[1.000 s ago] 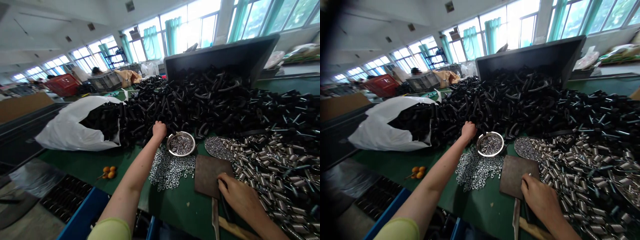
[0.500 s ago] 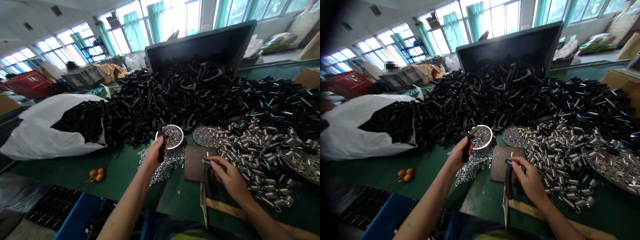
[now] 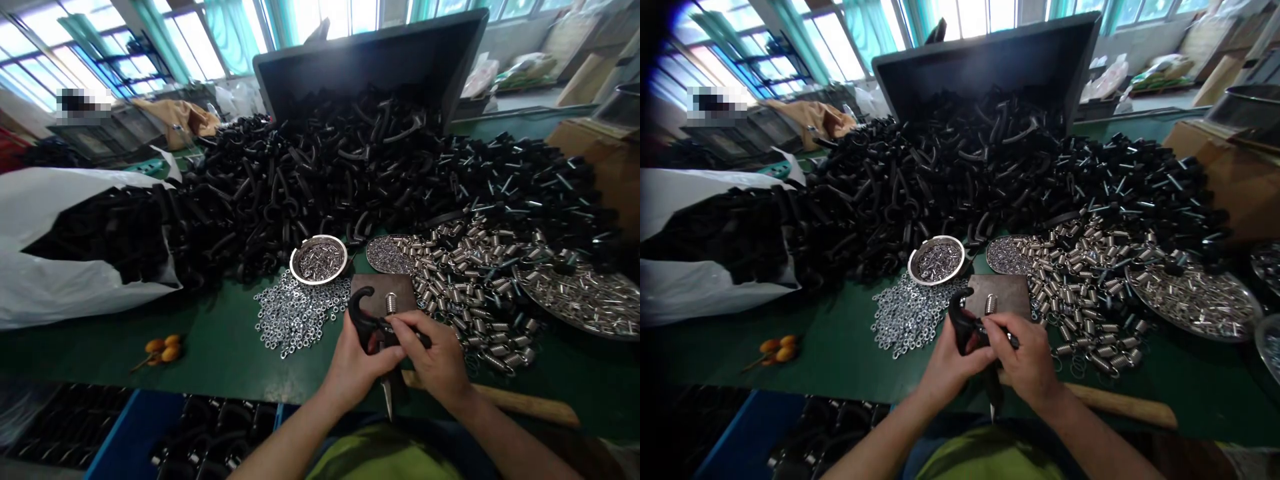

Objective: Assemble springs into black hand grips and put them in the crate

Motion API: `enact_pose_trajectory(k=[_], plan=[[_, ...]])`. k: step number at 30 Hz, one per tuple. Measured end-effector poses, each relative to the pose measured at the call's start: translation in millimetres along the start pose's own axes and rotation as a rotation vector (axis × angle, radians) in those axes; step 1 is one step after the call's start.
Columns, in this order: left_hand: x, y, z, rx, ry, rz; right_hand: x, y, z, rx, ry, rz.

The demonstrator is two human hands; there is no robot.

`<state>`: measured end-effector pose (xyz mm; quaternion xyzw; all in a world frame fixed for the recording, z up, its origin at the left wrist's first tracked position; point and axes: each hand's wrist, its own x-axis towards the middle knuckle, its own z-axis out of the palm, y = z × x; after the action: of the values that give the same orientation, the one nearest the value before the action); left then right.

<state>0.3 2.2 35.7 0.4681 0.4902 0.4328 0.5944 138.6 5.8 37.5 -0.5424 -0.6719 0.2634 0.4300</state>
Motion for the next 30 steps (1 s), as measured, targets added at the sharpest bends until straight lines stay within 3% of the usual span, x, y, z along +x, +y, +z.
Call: enact_pose_trajectory(k=[4,9,12,13,15,17,19,20,22,26,30], plan=[[-1,-4,-1.8,0.106,-0.043,0.015,1,4,-2,0.006,-0.117,-0.012],[10,-7,-11.2,-0.18,-0.208,-0.275,13,6,-13,-0.032,-0.28,-0.122],[15,-4,-15.7,-0.236,-0.219,-0.282,12,13,-16,-0.09,-0.21,-0.212],[15,-2,-17.2,-0.192,-0.199,-0.236,11,16,-15,-0.082,-0.179,-0.165],[15,2,-20.2,-0.021,-0.122,-0.093,9,21,-12,0.018,-0.226,0.065],[13,6,-22.6,0.178,-0.061,0.041,10,24,-7,0.198,-0.408,0.321],[12,8,-23.2,0.318,-0.089,0.098,14,23,-3,0.347,-0.588,0.403],[12,7,-22.6,0.353,-0.117,0.103,17,21,-1,0.374,-0.624,0.382],[11,3,-20.0,0.356,-0.123,0.106,21,16,3,0.305,-0.565,0.305],[8,-10,-15.1,0.284,-0.006,0.123,22,8,4,-0.097,-0.395,0.133],[6,-17,-16.1,0.324,-0.007,0.187,24,0,-2,-0.372,-0.535,-0.173]])
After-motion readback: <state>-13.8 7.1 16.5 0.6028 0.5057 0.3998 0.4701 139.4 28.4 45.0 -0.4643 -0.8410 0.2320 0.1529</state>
